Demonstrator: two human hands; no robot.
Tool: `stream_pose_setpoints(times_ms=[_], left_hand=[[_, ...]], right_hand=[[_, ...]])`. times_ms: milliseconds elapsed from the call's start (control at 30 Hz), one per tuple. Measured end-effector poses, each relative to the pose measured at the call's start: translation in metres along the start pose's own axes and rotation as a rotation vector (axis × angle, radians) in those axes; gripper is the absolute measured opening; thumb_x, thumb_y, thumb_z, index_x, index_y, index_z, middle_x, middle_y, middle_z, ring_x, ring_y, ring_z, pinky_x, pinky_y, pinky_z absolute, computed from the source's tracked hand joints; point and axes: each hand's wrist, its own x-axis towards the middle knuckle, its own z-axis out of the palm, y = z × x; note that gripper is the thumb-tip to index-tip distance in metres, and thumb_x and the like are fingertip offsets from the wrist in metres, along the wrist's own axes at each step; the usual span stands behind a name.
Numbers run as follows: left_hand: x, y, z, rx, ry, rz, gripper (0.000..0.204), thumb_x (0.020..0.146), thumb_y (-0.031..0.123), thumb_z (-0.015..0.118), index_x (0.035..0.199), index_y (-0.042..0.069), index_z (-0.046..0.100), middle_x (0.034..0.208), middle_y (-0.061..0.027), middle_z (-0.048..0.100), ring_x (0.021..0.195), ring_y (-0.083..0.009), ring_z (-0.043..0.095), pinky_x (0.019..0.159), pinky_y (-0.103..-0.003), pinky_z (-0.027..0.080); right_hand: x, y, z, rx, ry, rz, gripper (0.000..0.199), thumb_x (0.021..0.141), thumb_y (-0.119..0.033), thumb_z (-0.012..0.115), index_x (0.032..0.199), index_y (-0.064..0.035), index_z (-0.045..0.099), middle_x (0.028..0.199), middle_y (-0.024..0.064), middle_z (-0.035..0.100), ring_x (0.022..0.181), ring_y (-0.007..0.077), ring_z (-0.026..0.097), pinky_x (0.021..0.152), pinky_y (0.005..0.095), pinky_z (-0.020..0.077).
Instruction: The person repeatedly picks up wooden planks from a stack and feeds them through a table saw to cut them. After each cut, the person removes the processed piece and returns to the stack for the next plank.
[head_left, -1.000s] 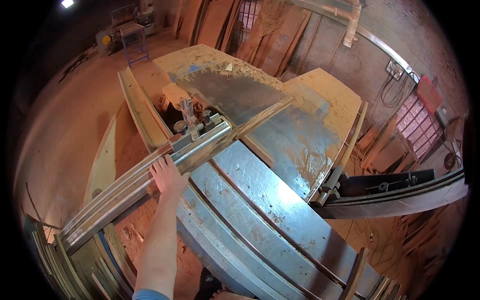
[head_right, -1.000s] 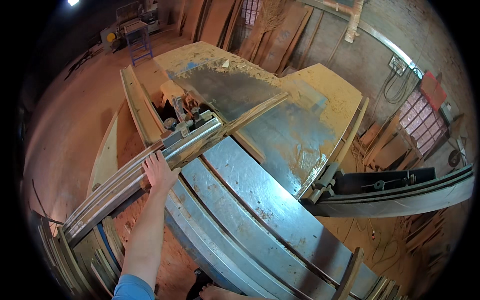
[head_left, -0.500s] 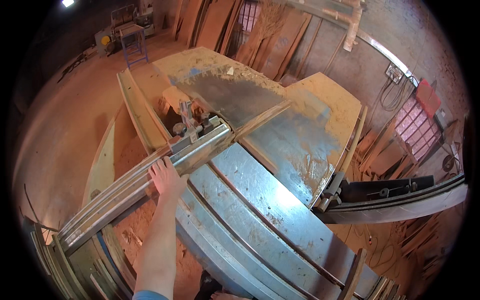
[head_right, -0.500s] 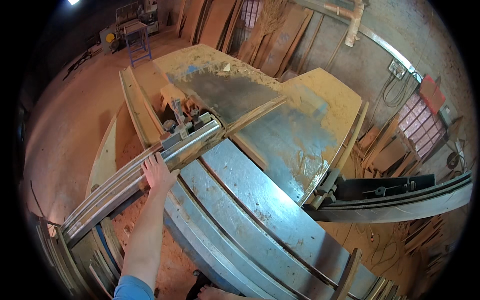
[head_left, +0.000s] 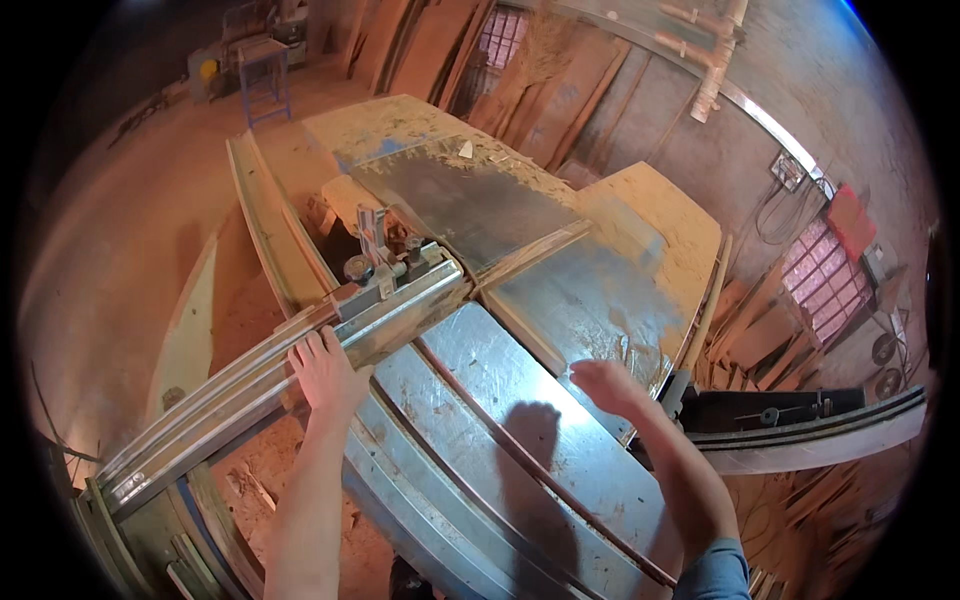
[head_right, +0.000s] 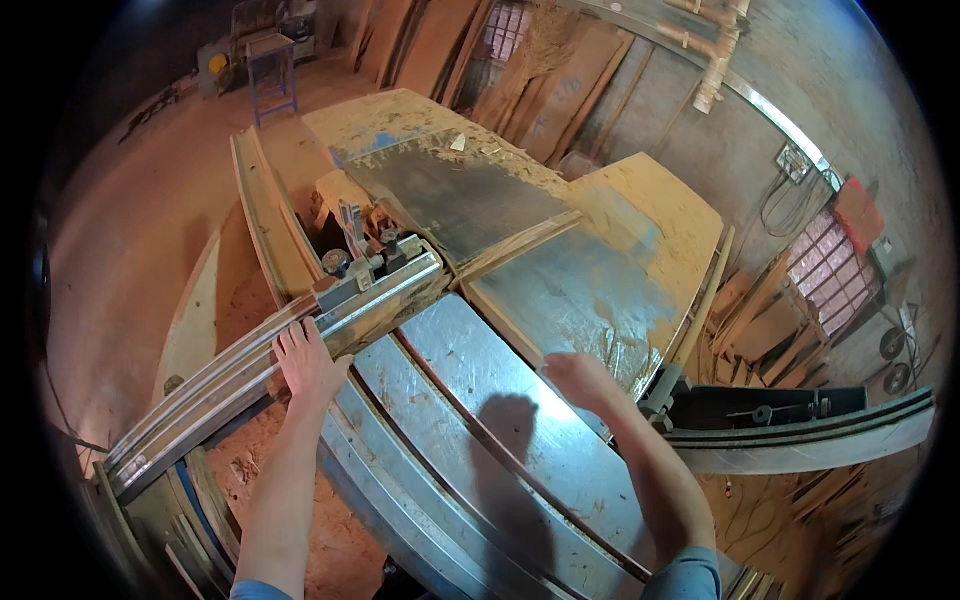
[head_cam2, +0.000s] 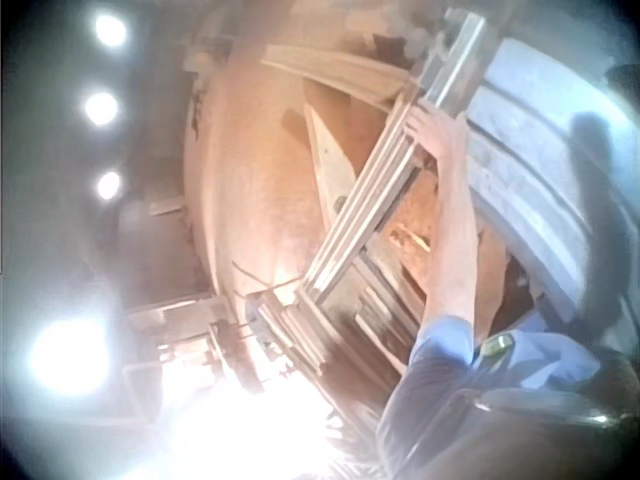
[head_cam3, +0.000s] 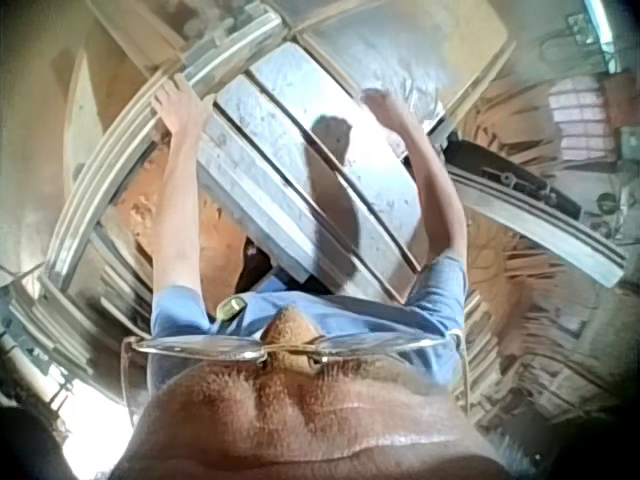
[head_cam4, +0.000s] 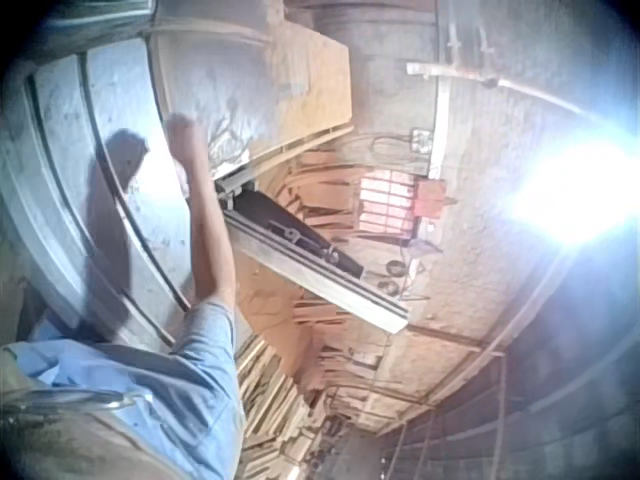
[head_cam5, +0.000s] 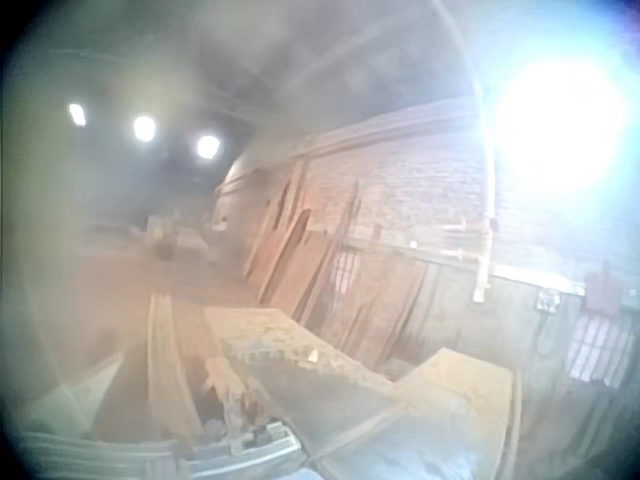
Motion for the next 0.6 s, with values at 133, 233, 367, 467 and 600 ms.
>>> stream_pose_setpoints(times_ms=[133, 233, 367, 467, 600], left_hand=[[0.002, -0.005, 0.003, -0.01, 0.01, -0.003, 0.094, 0.069, 0.043, 0.085, 0.138, 0.0, 0.038, 0.129, -0.019, 0.045, 0.125, -0.036, 0.041, 0.111, -0.052, 0.027], [0.004, -0.001, 0.004, -0.023, 0.023, 0.013, 0.095, 0.069, 0.043, 0.085, 0.139, 0.0, 0.037, 0.13, -0.0192, 0.045, 0.126, -0.0364, 0.041, 0.111, -0.053, 0.027], [0.003, -0.005, 0.011, -0.001, 0.046, 0.018, 0.096, 0.069, 0.043, 0.085, 0.14, -0.001, 0.036, 0.13, -0.0202, 0.044, 0.127, -0.0381, 0.039, 0.112, -0.055, 0.026], [-0.002, -0.014, 0.022, 0.012, 0.172, 0.124, 0.095, 0.069, 0.037, 0.086, 0.141, -0.001, 0.038, 0.131, -0.022, 0.042, 0.13, -0.0409, 0.036, 0.114, -0.056, 0.024], [-0.019, -0.023, 0.033, 0.04, 0.257, 0.274, 0.071, 0.074, 0.026, 0.082, 0.133, 0.002, 0.05, 0.131, -0.0186, 0.045, 0.128, -0.0385, 0.04, 0.112, -0.054, 0.032]], right_hand=[[0.073, -0.009, -0.028, -0.206, 0.07, 0.193, 0.031, 0.094, -0.031, 0.058, 0.108, -0.0051, 0.068, 0.111, 0.0199, 0.069, 0.106, 0.0381, 0.064, 0.091, 0.0481, 0.0509], [0.112, 0.02, -0.028, -0.351, 0.175, 0.134, 0.033, 0.092, -0.031, 0.063, 0.113, -0.006, 0.066, 0.116, 0.0192, 0.067, 0.111, 0.0384, 0.061, 0.094, 0.0468, 0.0497], [0.16, 0.019, -0.024, -0.469, 0.275, -0.02, 0.052, 0.085, -0.024, 0.072, 0.129, -0.0044, 0.054, 0.127, 0.0173, 0.06, 0.122, 0.0357, 0.055, 0.1, 0.0445, 0.0478], [0.192, -0.008, -0.017, -0.489, 0.226, -0.034, 0.063, 0.082, -0.02, 0.074, 0.136, -0.0041, 0.046, 0.141, 0.013, 0.05, 0.132, 0.0329, 0.046, 0.102, 0.0457, 0.0461], [0.226, -0.012, -0.006, -0.47, 0.165, -0.083, 0.073, 0.08, -0.012, 0.073, 0.144, -0.0062, 0.039, 0.152, 0.0121, 0.039, 0.142, 0.0335, 0.036, 0.108, 0.0463, 0.0429]])
